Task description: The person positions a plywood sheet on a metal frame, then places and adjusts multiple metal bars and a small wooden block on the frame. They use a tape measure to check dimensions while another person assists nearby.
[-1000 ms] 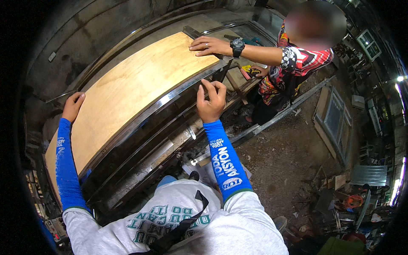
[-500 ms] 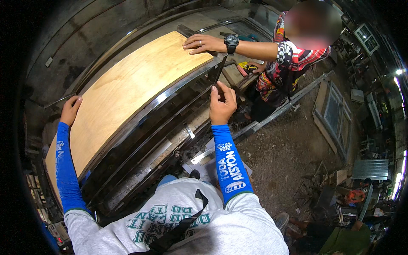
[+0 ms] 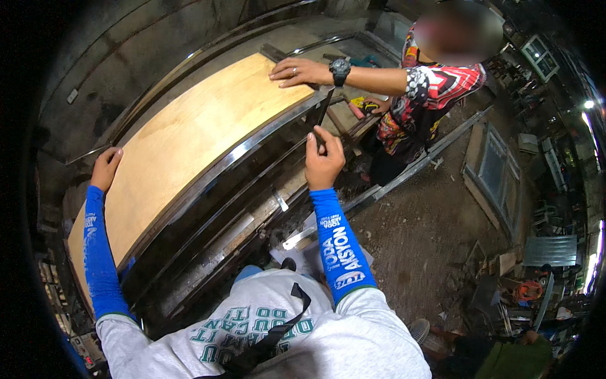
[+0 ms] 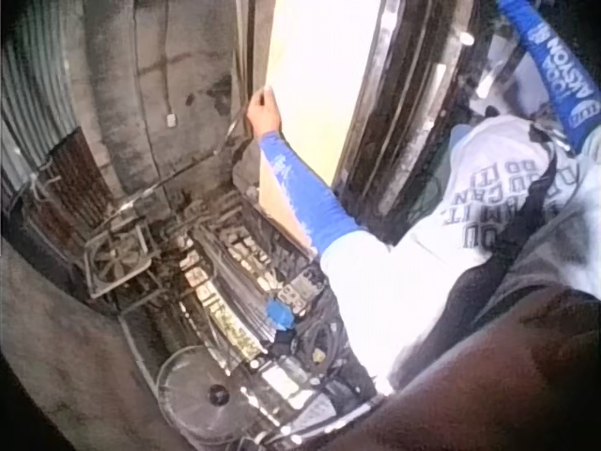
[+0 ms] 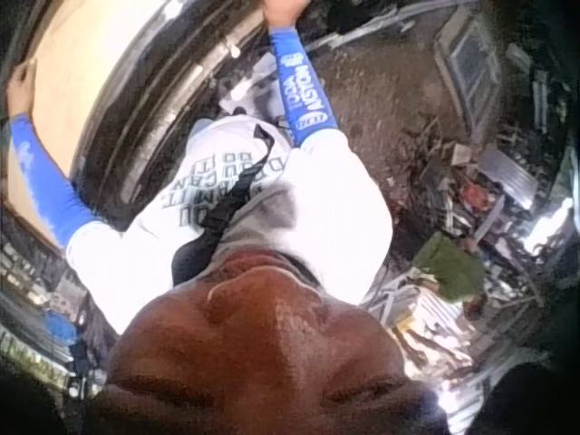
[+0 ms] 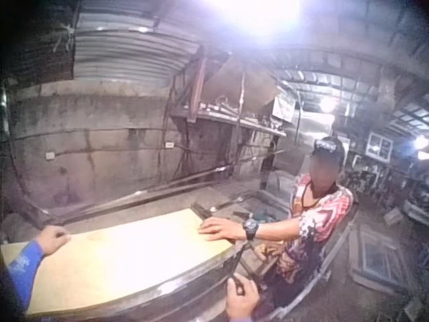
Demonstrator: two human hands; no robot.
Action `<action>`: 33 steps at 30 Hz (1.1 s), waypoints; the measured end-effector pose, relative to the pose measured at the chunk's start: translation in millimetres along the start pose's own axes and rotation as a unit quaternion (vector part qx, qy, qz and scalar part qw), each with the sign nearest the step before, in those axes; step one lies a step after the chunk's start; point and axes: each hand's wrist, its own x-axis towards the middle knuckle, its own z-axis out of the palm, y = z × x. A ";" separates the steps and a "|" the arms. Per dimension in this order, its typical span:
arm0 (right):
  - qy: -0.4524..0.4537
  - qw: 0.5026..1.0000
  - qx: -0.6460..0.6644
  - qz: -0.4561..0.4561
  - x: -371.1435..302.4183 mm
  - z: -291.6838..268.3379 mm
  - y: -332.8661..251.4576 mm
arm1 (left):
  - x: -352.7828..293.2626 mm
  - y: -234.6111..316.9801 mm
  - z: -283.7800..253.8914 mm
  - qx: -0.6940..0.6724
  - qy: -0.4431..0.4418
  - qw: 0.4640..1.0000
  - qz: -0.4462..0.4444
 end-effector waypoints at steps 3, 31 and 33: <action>-0.003 0.999 0.033 0.026 -1.3 4.5 3.8 | -0.7 -1.3 0.8 0.007 0.010 1.000 -0.001; -0.212 0.975 -0.028 -0.055 -34.5 52.0 23.4 | -16.1 48.3 -8.5 0.057 0.013 0.996 -0.063; -0.210 0.976 -0.022 -0.051 -36.4 54.1 25.3 | -17.3 50.1 -10.6 0.057 0.015 0.996 -0.065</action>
